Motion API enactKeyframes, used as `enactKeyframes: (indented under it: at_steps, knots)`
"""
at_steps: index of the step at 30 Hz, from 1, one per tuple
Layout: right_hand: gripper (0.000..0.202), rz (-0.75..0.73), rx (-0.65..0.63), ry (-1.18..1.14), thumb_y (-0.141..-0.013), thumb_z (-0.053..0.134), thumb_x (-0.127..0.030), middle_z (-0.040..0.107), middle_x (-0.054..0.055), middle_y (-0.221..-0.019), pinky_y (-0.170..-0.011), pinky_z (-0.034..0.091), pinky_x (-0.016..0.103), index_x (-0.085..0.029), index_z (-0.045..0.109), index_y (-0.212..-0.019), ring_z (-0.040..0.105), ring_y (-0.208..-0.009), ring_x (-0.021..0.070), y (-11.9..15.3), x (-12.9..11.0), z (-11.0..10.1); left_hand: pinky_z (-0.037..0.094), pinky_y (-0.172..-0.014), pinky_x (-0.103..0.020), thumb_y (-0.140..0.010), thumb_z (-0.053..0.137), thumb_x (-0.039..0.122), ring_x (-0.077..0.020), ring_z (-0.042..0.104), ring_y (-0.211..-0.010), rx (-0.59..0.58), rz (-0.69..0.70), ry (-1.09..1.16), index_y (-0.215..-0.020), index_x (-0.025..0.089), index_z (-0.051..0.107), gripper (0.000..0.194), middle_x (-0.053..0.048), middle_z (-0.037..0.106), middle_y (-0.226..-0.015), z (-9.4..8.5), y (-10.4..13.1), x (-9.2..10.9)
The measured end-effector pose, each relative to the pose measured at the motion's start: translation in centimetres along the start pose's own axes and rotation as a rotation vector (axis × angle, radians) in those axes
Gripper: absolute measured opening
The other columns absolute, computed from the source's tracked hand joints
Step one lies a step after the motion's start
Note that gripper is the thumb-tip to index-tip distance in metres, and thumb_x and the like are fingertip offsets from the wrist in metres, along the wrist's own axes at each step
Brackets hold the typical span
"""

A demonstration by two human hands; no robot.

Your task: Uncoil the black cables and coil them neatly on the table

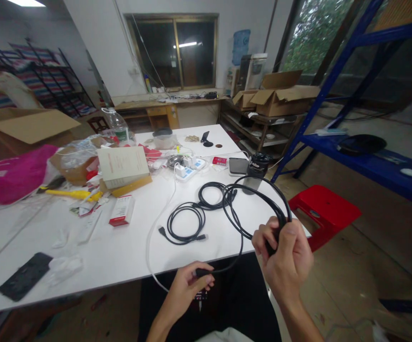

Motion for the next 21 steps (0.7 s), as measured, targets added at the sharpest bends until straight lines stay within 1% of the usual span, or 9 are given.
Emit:
enactKeyframes:
  at_steps: [3,6,8,10,12,14,16,18,21]
  knots:
    - [0.032,-0.055,-0.098,0.134,-0.113,0.051,-0.046,0.047,-0.007,-0.064,-0.046,0.037,0.022,-0.021,0.063,-0.095,0.049,-0.047,0.008,-0.4,-0.2,-0.3,0.052,-0.078,-0.03,-0.091,0.084,0.044,-0.0193,0.07,-0.08,0.136,0.097,0.141,-0.106,0.019,0.075,0.031,-0.006,0.077,-0.083,-1.6,0.9,1.8]
    - [0.032,-0.099,-0.239,0.362,-0.114,0.049,-0.041,0.062,-0.002,-0.07,-0.062,0.051,0.026,-0.022,0.069,-0.098,0.063,-0.063,0.0123,-0.1,0.6,-1.2,0.05,-0.072,-0.026,-0.086,0.089,0.042,-0.0146,0.062,-0.07,0.308,0.238,0.362,-0.093,0.019,0.071,0.03,0.0,0.067,-0.072,-3.2,1.7,3.6]
    - [0.035,-0.102,-0.294,0.483,-0.114,0.048,-0.04,0.073,0.002,-0.082,-0.076,0.057,0.029,-0.022,0.074,-0.1,0.071,-0.079,0.016,0.1,1.5,-2.2,0.051,-0.071,-0.026,-0.082,0.091,0.043,-0.0135,0.057,-0.069,0.418,0.318,0.515,-0.091,0.019,0.071,0.033,0.002,0.06,-0.073,-4.3,2.1,4.5]
    - [0.035,-0.082,-0.292,0.558,-0.113,0.049,-0.042,0.08,0.005,-0.099,-0.086,0.059,0.032,-0.023,0.078,-0.107,0.075,-0.094,0.0198,0.2,2.3,-3.6,0.055,-0.075,-0.028,-0.079,0.093,0.044,-0.0146,0.057,-0.074,0.526,0.354,0.62,-0.092,0.019,0.072,0.036,0.001,0.058,-0.078,-5.4,2.6,5.2]
    - [0.035,-0.053,-0.249,0.597,-0.112,0.051,-0.045,0.081,0.008,-0.114,-0.093,0.06,0.037,-0.023,0.078,-0.117,0.076,-0.104,0.0228,-0.1,2.9,-5.4,0.059,-0.081,-0.032,-0.076,0.095,0.046,-0.0173,0.061,-0.083,0.608,0.334,0.676,-0.093,0.019,0.072,0.039,0.0,0.06,-0.084,-6.5,3.1,5.5]
    - [0.038,-0.02,-0.166,0.591,-0.111,0.052,-0.049,0.081,0.011,-0.12,-0.097,0.06,0.042,-0.021,0.077,-0.12,0.077,-0.107,0.0253,-0.8,3.0,-7.4,0.061,-0.085,-0.034,-0.073,0.096,0.044,-0.021,0.066,-0.092,0.689,0.284,0.717,-0.095,0.019,0.073,0.041,-0.003,0.065,-0.091,-7.6,3.6,5.8]
    - [0.042,0.012,-0.044,0.55,-0.109,0.055,-0.054,0.082,0.013,-0.116,-0.097,0.061,0.048,-0.018,0.076,-0.116,0.078,-0.105,0.0279,-1.8,2.7,-9.6,0.063,-0.087,-0.035,-0.078,0.091,0.042,-0.0239,0.069,-0.099,0.787,0.232,0.764,-0.098,0.019,0.074,0.035,-0.005,0.07,-0.096,-8.8,4.3,6.1]
    - [0.044,0.022,0.106,0.491,-0.105,0.061,-0.059,0.083,0.014,-0.107,-0.097,0.061,0.051,-0.018,0.076,-0.11,0.08,-0.101,0.0295,-2.9,2.1,-11.7,0.064,-0.086,-0.034,-0.09,0.079,0.038,-0.0236,0.071,-0.102,0.89,0.204,0.82,-0.101,0.019,0.075,0.023,-0.006,0.073,-0.101,-10.0,5.1,6.7]
    - [0.041,-0.022,0.3,0.401,-0.096,0.071,-0.061,0.082,0.011,-0.097,-0.104,0.057,0.058,-0.021,0.076,-0.098,0.08,-0.093,0.0294,-4.5,0.7,-14.3,0.066,-0.083,-0.031,-0.103,0.062,0.035,-0.0185,0.07,-0.094,0.977,0.241,0.866,-0.103,0.021,0.075,0.02,-0.003,0.072,-0.098,-11.5,5.9,7.8]
Point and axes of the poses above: each hand's wrist, its own y-axis away from the middle knuckle, its own z-axis out of the palm, x = y × z, the point moved 2 cm from there along -y, towards the middle knuckle
